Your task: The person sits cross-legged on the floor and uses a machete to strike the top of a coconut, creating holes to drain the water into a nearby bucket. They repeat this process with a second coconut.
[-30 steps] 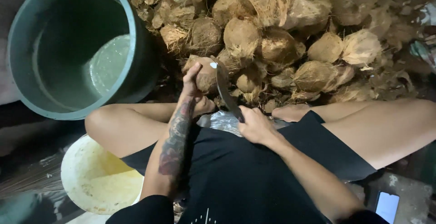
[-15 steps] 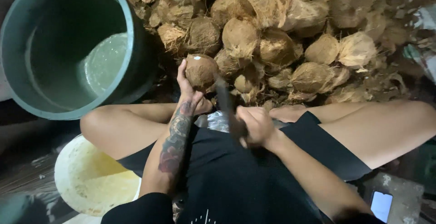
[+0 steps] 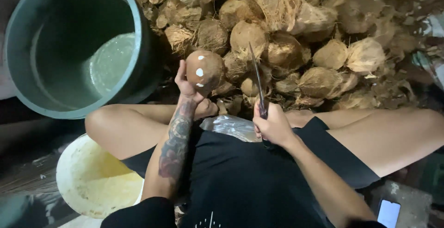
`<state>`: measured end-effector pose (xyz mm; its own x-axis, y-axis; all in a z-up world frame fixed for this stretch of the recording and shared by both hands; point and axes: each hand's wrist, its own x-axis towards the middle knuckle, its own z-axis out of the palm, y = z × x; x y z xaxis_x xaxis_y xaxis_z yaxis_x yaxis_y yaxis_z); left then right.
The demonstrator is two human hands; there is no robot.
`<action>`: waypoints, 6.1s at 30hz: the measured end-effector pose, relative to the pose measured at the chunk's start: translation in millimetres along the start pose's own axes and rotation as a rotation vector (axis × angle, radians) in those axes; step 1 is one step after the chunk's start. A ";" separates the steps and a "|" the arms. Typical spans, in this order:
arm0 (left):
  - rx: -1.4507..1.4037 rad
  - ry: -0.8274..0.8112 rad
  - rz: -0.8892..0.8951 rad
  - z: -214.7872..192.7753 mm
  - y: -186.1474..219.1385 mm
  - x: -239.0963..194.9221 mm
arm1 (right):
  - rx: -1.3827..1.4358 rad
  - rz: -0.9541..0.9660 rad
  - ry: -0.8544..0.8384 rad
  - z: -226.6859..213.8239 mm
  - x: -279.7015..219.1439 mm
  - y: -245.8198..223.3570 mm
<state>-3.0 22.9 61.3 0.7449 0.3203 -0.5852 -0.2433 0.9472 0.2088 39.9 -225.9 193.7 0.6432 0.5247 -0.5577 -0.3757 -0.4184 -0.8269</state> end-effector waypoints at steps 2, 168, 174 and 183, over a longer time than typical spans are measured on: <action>0.194 0.099 0.002 -29.3 -0.1 23.7 | -0.174 -0.266 -0.024 -0.8 -18.8 -25.9; 0.681 -0.066 0.103 -51.3 -23.1 80.7 | -0.371 -0.452 0.058 2.1 125.3 -49.0; 0.786 -0.301 0.266 32.1 134.7 -50.1 | -0.594 -0.806 -0.250 98.7 178.2 -110.8; 1.979 0.814 0.796 -134.2 331.9 -115.7 | -0.844 -0.874 -0.473 297.2 251.4 -193.4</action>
<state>-253.3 302.1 93.2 0.3930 0.9195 -0.0029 0.8272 -0.3521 0.4380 75.9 207.2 192.1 0.0998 0.9947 0.0246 0.6885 -0.0512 -0.7234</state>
